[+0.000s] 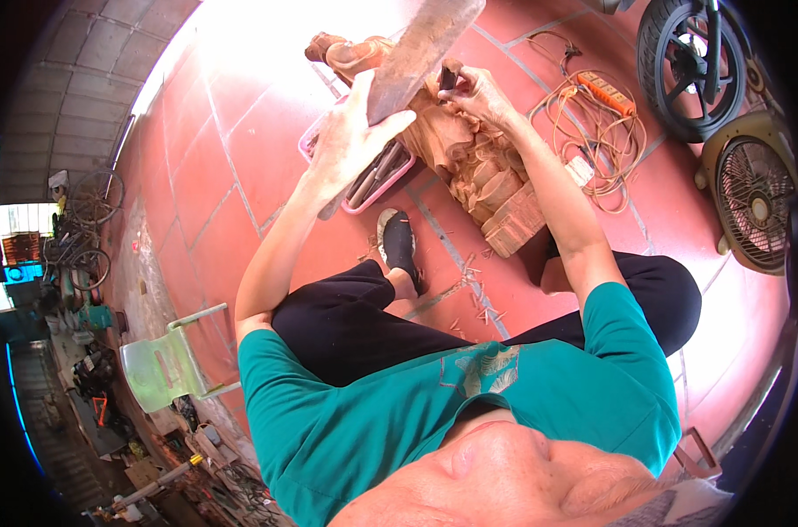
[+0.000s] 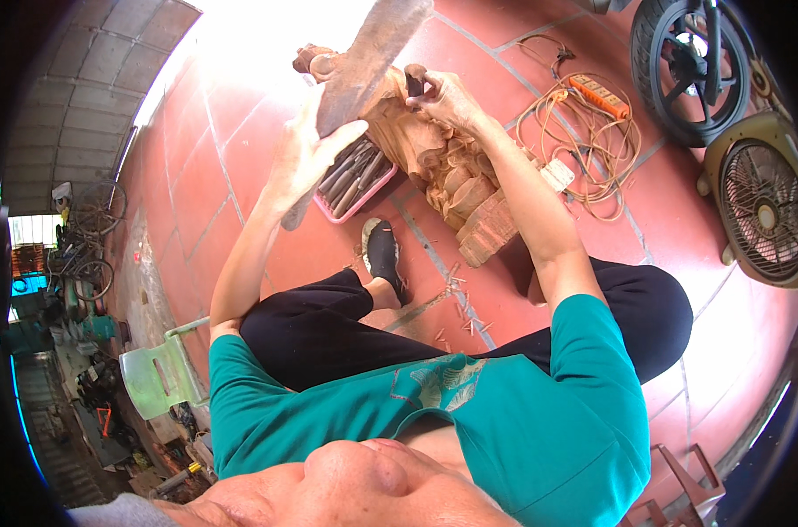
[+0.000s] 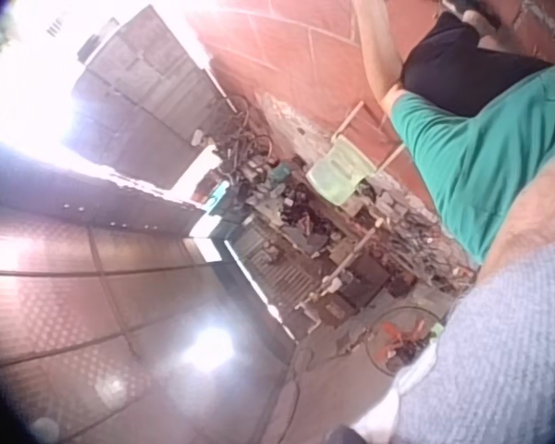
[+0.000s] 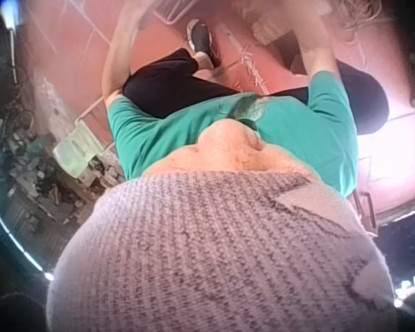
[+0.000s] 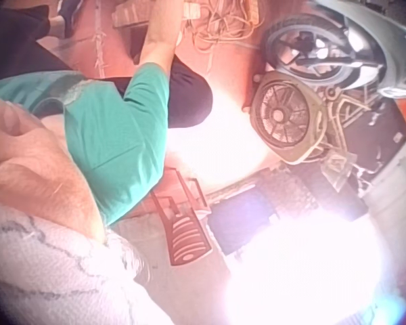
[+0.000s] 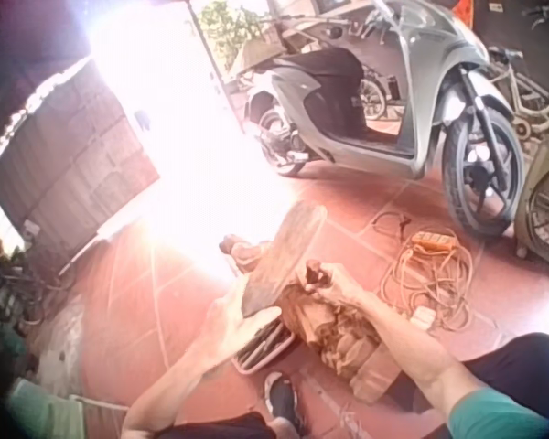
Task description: The person carves a wooden sculpture using a chisel and mallet. They repeatedly strike the chisel to shape the wood, occasionally adjusting the tool and the piece.
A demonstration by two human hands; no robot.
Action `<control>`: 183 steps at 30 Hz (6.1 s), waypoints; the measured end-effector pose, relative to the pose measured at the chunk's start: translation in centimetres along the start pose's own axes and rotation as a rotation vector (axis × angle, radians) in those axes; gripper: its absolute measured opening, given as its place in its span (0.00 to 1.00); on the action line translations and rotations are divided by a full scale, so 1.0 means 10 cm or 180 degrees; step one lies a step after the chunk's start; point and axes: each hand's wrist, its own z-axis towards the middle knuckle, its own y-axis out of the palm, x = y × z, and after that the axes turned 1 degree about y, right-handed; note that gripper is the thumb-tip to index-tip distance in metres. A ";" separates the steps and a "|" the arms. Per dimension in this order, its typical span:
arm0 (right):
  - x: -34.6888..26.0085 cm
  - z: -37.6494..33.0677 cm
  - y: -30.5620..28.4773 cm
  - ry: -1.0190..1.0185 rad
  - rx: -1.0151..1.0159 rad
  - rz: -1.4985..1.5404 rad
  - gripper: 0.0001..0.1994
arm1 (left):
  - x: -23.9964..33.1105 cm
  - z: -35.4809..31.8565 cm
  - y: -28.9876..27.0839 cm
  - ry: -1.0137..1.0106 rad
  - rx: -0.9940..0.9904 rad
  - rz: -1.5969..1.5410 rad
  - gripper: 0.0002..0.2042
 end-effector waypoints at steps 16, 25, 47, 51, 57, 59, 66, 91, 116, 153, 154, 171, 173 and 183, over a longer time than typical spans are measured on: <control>-0.07 -0.04 -0.04 -0.0049 -0.0193 -0.0078 0.12 | -0.10 0.08 0.18 -0.0279 -0.0612 0.0737 0.38; 0.04 -0.01 -0.15 0.0271 0.0093 0.0153 0.12 | -0.17 0.07 0.05 0.0183 -0.0066 0.0115 0.41; 0.10 -0.02 -0.14 0.0080 -0.0091 0.0407 0.10 | 0.09 0.18 0.14 0.0605 -0.0322 0.0835 0.38; -0.06 -0.08 -0.11 0.0410 -0.0179 0.0446 0.11 | 0.15 0.15 0.20 0.0274 -0.0167 0.0546 0.40; 0.05 -0.04 -0.13 0.0330 0.0042 0.0243 0.12 | 0.06 0.17 0.13 -0.0115 -0.0779 0.0964 0.40; 0.00 -0.02 -0.20 0.0545 0.0172 0.0209 0.14 | 0.14 0.14 0.10 -0.0365 -0.0606 0.0603 0.39; 0.03 0.00 -0.28 0.0225 -0.0062 0.0551 0.13 | -0.18 0.12 0.06 0.0522 -0.0057 0.0536 0.43; 0.08 -0.03 -0.24 0.0427 -0.0588 0.0484 0.12 | 0.22 0.07 0.11 -0.0211 -0.0440 0.0629 0.38; 0.19 0.04 -0.37 0.0082 0.0129 0.0627 0.14 | -0.22 0.10 0.10 0.0207 -0.0115 0.0475 0.40; 0.16 -0.01 -0.27 0.0209 -0.0033 0.0264 0.13 | 0.14 0.18 0.20 0.0143 -0.0452 0.0330 0.41; 0.17 0.00 -0.27 0.0139 -0.0106 0.0392 0.13 | 0.14 0.18 0.22 0.0195 -0.0299 0.0242 0.41; 0.14 0.03 -0.37 -0.0097 0.0020 0.0328 0.14 | -0.09 0.10 0.08 -0.0151 -0.0290 0.0013 0.41; 0.08 0.02 -0.49 0.0108 0.0339 0.0625 0.14 | -0.06 0.06 0.05 -0.0298 -0.0340 -0.0156 0.36; 0.03 -0.01 -0.39 0.0079 0.0100 -0.0074 0.14 | -0.10 0.04 0.12 0.0048 -0.0316 0.0055 0.41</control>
